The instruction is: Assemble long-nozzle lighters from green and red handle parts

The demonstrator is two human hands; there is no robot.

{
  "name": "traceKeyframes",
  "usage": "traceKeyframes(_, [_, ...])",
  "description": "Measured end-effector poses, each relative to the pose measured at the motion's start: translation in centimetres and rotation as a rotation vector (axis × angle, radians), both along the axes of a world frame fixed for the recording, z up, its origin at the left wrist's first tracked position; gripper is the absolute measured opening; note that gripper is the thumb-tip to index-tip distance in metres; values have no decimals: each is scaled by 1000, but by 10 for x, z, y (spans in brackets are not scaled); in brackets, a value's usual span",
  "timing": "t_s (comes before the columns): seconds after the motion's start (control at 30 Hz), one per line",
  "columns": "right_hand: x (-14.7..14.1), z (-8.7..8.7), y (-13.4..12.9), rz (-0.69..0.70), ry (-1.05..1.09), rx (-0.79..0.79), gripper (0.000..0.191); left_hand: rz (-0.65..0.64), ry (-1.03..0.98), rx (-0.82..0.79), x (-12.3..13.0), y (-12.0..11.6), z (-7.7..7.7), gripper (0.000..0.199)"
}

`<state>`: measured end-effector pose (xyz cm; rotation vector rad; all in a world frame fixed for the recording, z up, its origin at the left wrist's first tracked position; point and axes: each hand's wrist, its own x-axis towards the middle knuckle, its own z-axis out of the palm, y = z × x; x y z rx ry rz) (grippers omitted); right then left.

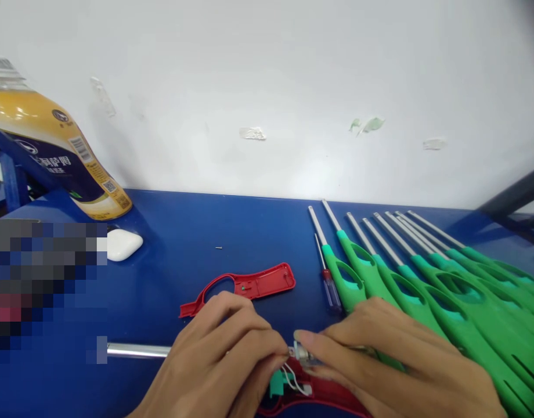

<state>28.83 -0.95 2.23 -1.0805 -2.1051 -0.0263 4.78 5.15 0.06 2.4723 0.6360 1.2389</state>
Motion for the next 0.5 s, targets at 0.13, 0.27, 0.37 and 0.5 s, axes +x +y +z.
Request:
traceKeyframes(0.13, [1, -4, -2, 25, -60, 3, 33, 20, 43, 48, 2, 0, 6, 23])
traceKeyframes(0.27, [-1, -2, -1, -39, -39, 5, 27, 2, 102, 23, -1, 1, 17, 19])
traceKeyframes(0.37, [-1, 5, 2, -34, -88, 11, 19, -17, 86, -22, -4, 2, 20, 19])
traceKeyframes(0.5, [2, 10, 2, -55, -125, 28, 16, -30, 86, -35, -4, 4, 18, 22])
